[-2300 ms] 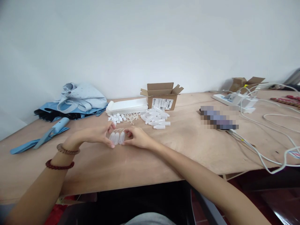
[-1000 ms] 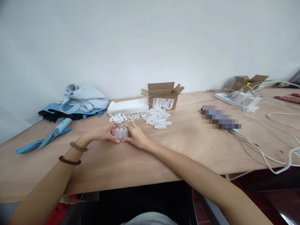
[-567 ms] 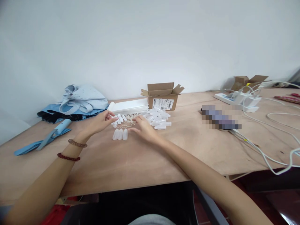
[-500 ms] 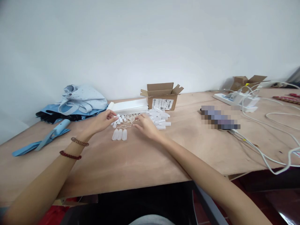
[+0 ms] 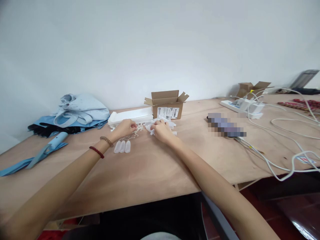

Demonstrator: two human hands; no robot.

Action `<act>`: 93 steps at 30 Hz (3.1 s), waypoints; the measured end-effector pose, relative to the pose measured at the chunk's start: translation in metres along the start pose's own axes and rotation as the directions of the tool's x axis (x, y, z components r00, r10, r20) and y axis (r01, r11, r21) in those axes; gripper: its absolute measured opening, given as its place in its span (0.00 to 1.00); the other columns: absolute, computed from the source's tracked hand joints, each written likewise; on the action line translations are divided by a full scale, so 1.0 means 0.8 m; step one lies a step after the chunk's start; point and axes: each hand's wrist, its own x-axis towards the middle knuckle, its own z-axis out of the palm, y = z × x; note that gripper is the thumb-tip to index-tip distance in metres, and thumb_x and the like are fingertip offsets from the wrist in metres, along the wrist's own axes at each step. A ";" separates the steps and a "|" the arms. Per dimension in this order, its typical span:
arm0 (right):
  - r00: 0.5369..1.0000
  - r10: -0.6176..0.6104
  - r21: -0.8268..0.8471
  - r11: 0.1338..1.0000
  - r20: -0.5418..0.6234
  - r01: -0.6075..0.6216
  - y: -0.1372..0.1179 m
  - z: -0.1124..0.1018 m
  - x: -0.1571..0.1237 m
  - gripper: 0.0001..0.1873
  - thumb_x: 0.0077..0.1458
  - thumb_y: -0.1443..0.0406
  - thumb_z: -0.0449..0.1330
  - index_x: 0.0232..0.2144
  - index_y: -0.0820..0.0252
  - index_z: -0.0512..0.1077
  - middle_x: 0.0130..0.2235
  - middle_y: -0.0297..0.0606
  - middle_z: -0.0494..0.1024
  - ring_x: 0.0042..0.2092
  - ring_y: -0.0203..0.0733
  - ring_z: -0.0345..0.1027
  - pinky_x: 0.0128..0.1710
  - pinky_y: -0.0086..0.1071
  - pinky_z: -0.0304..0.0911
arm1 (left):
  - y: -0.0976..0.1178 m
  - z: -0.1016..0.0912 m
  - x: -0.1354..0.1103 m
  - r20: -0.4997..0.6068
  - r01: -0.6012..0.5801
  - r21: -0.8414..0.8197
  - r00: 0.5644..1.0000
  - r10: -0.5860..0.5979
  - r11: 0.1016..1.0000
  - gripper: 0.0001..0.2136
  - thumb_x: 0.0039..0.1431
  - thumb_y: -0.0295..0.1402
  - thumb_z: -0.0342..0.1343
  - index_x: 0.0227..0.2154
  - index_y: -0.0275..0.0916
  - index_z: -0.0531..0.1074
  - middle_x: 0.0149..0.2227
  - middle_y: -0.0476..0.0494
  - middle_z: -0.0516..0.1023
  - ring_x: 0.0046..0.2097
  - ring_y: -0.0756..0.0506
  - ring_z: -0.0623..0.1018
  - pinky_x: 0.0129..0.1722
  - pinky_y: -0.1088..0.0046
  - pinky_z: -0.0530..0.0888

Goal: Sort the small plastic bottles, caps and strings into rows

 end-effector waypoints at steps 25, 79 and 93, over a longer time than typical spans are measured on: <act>0.993 -0.116 -0.268 0.956 0.037 0.122 -0.018 0.002 -0.008 0.17 0.52 0.69 0.51 0.44 0.67 0.69 0.46 0.56 0.71 0.47 0.58 0.60 0.45 0.48 0.53 | -0.002 -0.010 0.023 -0.323 0.050 -0.289 0.935 -0.146 0.956 0.11 0.52 0.31 0.51 0.30 0.36 0.79 0.33 0.42 0.82 0.36 0.44 0.78 0.39 0.71 0.72; 0.940 -0.282 0.328 0.884 -0.195 0.333 -0.059 0.002 -0.025 0.25 0.55 0.73 0.50 0.56 0.61 0.58 0.48 0.47 0.68 0.49 0.45 0.64 0.48 0.40 0.61 | 0.039 -0.010 -0.105 -0.336 -0.079 -0.493 0.936 -0.106 0.867 0.10 0.56 0.34 0.53 0.38 0.38 0.75 0.33 0.46 0.78 0.33 0.48 0.74 0.32 0.74 0.69; 0.919 -0.270 0.366 0.856 -0.288 0.366 -0.066 0.010 -0.027 0.25 0.52 0.72 0.52 0.54 0.60 0.58 0.47 0.48 0.70 0.48 0.47 0.65 0.46 0.43 0.64 | 0.032 -0.006 -0.104 -0.284 -0.078 -0.680 0.945 -0.163 0.729 0.11 0.55 0.39 0.55 0.35 0.37 0.77 0.36 0.44 0.79 0.38 0.45 0.76 0.35 0.72 0.71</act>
